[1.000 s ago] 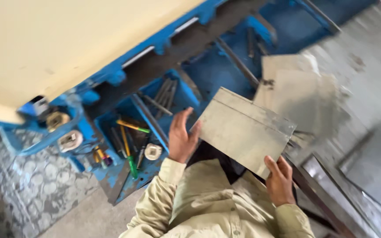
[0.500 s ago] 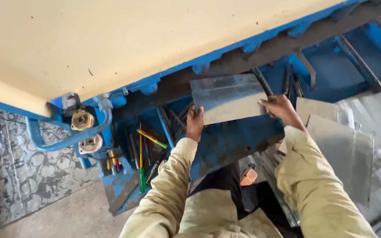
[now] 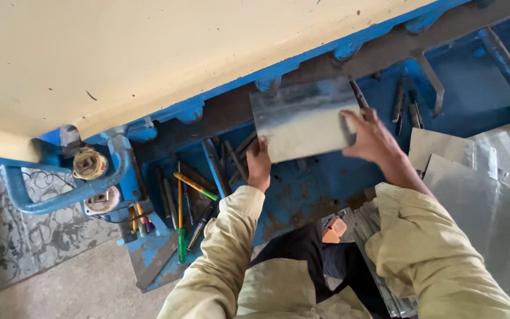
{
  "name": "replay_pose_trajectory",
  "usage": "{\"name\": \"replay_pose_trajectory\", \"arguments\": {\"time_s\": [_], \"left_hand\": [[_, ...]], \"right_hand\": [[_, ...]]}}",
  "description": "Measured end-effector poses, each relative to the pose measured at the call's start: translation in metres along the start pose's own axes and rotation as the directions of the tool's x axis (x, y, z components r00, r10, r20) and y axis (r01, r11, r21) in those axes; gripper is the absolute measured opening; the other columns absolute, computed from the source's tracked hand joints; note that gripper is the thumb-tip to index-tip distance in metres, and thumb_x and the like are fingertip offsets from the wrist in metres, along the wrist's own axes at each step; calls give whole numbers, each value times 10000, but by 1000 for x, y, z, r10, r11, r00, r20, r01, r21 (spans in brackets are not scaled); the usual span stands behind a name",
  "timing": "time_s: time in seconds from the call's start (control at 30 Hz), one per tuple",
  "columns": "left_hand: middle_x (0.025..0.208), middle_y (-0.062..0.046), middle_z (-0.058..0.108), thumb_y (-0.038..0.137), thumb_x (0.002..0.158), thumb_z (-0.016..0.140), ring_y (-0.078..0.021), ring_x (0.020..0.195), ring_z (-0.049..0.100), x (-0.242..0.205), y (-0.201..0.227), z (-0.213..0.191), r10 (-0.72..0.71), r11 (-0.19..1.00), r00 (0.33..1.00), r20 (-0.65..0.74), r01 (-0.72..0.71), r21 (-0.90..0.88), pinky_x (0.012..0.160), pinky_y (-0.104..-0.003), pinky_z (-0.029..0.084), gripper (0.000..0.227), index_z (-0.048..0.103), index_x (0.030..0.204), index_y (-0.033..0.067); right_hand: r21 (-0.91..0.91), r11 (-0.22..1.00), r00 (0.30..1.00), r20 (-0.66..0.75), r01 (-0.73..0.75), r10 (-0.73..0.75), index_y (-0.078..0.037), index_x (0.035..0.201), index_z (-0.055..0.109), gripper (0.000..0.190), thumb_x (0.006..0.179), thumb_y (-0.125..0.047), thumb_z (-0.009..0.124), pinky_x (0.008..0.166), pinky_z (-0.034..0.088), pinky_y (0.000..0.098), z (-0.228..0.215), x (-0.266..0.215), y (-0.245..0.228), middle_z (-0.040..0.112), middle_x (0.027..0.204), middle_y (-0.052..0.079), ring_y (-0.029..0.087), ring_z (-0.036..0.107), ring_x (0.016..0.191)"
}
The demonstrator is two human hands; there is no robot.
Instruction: The person repeatedly picks up rectangular metal sheets from a stack and places them into a blue manual bending machine. They align each sheet against the machine's backstop and press down on the upper beam to bend the metal. After each bend, the person removes the sheet and places it on a growing pile of finished pieces.
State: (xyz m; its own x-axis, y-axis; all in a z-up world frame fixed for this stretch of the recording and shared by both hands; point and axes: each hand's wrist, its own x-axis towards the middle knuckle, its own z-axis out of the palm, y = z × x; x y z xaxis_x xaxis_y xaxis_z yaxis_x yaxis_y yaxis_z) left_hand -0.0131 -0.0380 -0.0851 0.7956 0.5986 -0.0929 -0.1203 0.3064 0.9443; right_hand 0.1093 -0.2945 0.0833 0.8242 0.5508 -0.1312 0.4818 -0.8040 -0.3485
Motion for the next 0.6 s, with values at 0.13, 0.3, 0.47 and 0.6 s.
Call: {"name": "replay_pose_trajectory", "arguments": {"time_s": [0.13, 0.3, 0.47, 0.6], "left_hand": [[770, -138, 687, 276, 1108, 525, -209, 580, 655, 25, 12, 9, -222, 974, 967, 127, 227, -26, 502, -337, 494, 345, 598, 1091, -61], [809, -107, 725, 277, 1078, 562, -183, 617, 693, 45, 19, 17, -119, 990, 989, 84, 112, 89, 514, -315, 553, 354, 675, 1116, -57], [854, -102, 733, 266, 1045, 572, -194, 649, 726, 48, 31, 19, -230, 973, 972, 37, 231, -20, 503, -352, 603, 348, 666, 1113, -62], [812, -123, 743, 277, 1026, 567, -208, 589, 723, 46, 43, 23, -228, 971, 971, 68, 232, -50, 487, -337, 593, 341, 667, 1139, -29]], "right_hand": [[-129, 991, 941, -326, 47, -87, -144, 1415, 646, 744, 722, -230, 901, 1067, 520, 466, 9, 21, 31, 625, 1351, 169, 373, 592, 1291], [-59, 992, 876, -464, 113, -128, -96, 1400, 681, 766, 670, -194, 894, 1058, 498, 460, 44, 46, 54, 598, 1503, 186, 409, 571, 1285], [-1, 969, 814, -543, 247, -208, -52, 1465, 647, 757, 760, -153, 903, 1144, 412, 494, 52, 58, 70, 611, 1514, 194, 363, 614, 1356], [66, 968, 811, -561, 242, -164, -23, 1486, 619, 778, 764, -135, 885, 1162, 444, 470, 42, 61, 62, 633, 1488, 204, 346, 623, 1368]]}}
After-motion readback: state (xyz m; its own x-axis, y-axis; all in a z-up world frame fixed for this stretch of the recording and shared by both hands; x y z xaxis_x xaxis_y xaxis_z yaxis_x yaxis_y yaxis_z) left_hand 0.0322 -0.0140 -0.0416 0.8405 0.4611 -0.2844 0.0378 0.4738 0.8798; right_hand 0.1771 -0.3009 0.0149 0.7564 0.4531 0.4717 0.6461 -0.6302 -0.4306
